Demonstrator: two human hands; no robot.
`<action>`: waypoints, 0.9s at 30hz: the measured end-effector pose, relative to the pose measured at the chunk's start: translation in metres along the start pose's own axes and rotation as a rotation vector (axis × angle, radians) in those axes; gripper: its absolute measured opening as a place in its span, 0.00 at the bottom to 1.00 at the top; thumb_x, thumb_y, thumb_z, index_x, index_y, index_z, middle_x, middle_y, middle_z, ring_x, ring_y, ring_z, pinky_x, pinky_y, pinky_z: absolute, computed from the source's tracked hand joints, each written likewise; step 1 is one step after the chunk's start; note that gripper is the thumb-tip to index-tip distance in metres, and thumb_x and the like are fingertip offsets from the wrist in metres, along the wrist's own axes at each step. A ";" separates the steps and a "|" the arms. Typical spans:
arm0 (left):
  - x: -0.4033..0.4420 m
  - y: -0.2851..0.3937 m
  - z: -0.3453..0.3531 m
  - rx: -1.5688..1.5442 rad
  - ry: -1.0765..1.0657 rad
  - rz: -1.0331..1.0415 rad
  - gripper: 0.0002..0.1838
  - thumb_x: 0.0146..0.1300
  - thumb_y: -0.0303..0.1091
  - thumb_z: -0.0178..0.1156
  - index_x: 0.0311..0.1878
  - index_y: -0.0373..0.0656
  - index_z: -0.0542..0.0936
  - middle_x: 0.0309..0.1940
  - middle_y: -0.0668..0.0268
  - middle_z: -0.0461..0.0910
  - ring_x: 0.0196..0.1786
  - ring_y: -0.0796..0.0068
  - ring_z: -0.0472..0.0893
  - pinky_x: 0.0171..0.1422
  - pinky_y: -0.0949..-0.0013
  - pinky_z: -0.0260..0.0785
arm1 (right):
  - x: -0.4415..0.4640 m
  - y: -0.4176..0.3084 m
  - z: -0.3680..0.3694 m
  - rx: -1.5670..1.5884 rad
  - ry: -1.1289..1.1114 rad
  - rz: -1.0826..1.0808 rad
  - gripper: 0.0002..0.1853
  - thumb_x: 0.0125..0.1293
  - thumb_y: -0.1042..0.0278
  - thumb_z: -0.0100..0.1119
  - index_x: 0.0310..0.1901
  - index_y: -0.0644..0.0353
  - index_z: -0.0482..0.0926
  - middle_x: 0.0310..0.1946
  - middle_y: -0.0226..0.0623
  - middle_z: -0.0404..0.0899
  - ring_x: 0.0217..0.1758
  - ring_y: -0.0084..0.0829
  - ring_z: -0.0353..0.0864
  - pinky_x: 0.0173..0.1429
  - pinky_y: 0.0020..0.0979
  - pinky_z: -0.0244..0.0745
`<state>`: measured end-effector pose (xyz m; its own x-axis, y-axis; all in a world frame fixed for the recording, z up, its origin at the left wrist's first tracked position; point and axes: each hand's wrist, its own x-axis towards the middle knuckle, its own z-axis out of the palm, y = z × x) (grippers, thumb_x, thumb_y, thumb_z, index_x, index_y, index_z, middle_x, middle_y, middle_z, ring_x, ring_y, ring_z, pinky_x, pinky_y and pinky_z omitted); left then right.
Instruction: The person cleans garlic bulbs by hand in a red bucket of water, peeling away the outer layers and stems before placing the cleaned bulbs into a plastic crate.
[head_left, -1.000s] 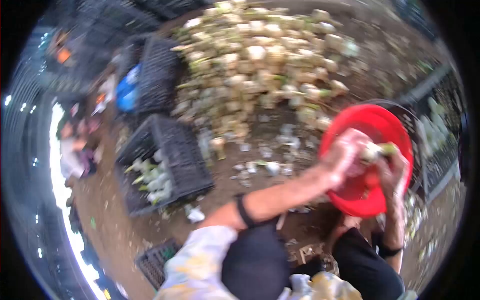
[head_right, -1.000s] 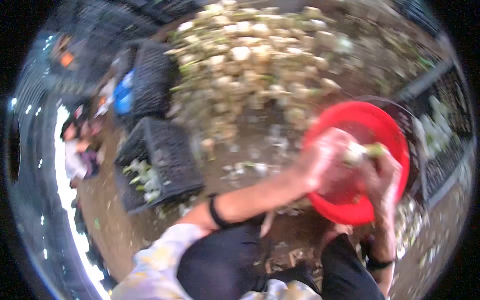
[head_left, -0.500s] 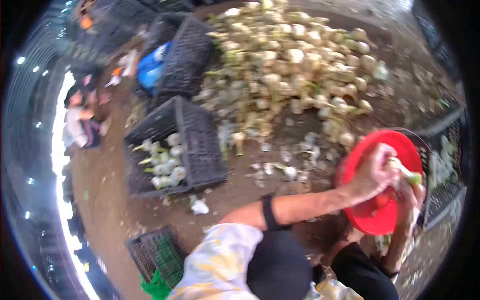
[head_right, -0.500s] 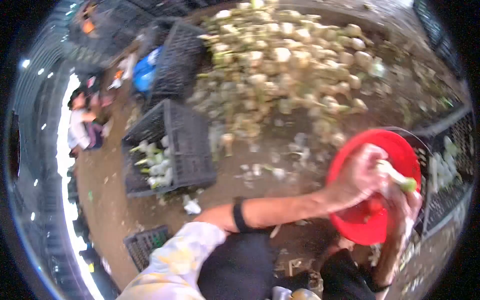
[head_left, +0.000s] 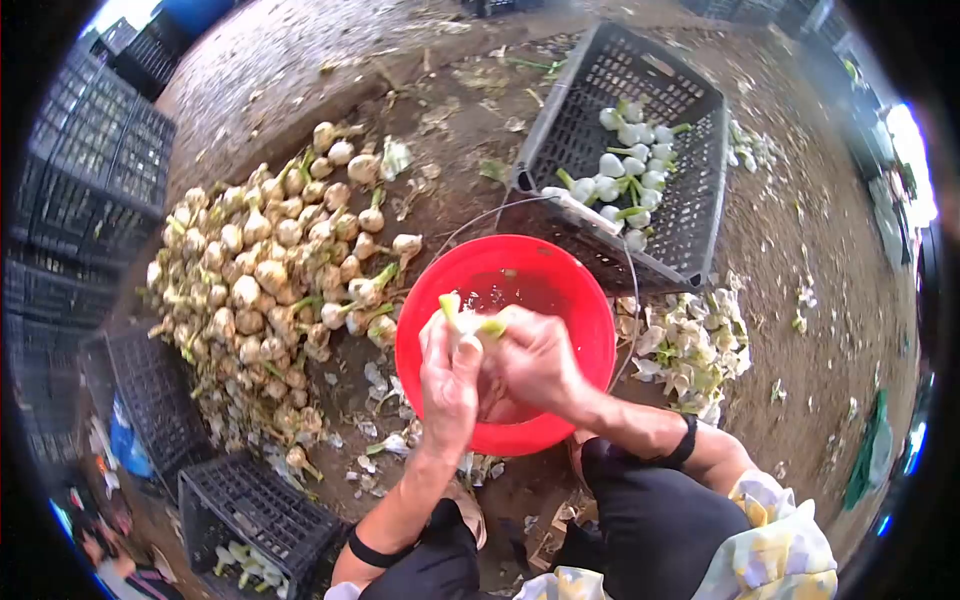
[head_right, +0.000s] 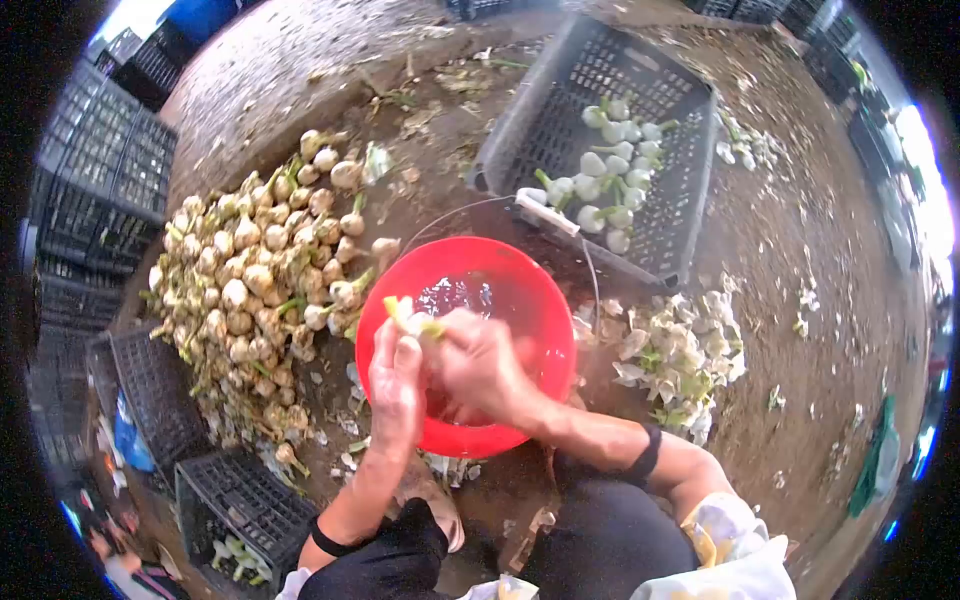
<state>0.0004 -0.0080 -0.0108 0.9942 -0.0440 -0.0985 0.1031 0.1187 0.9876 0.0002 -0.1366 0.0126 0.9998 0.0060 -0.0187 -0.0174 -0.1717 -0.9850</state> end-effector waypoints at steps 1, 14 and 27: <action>-0.002 -0.004 0.005 0.112 0.058 0.125 0.22 0.72 0.44 0.49 0.58 0.35 0.70 0.41 0.65 0.75 0.45 0.74 0.76 0.55 0.73 0.67 | -0.003 -0.006 0.004 -0.168 0.022 -0.180 0.13 0.56 0.81 0.53 0.42 0.60 0.80 0.30 0.45 0.80 0.31 0.38 0.80 0.35 0.33 0.74; 0.014 0.021 -0.013 -0.637 -0.023 -0.381 0.15 0.66 0.43 0.57 0.44 0.39 0.77 0.44 0.57 0.79 0.40 0.68 0.80 0.37 0.69 0.76 | 0.015 -0.008 -0.067 0.441 -0.162 0.259 0.16 0.59 0.75 0.51 0.49 0.66 0.77 0.32 0.35 0.82 0.31 0.20 0.80 0.34 0.22 0.76; -0.001 0.014 0.002 -0.144 0.104 -0.090 0.16 0.63 0.37 0.63 0.45 0.32 0.79 0.45 0.63 0.78 0.47 0.75 0.77 0.54 0.72 0.69 | 0.016 -0.009 -0.029 -0.122 -0.298 0.190 0.14 0.51 0.66 0.60 0.32 0.72 0.77 0.25 0.55 0.78 0.29 0.45 0.81 0.35 0.41 0.73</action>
<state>0.0009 -0.0080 0.0038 0.9779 0.0413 -0.2048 0.1873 0.2603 0.9472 0.0166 -0.1638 0.0261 0.9319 0.2463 -0.2664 -0.1835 -0.3134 -0.9317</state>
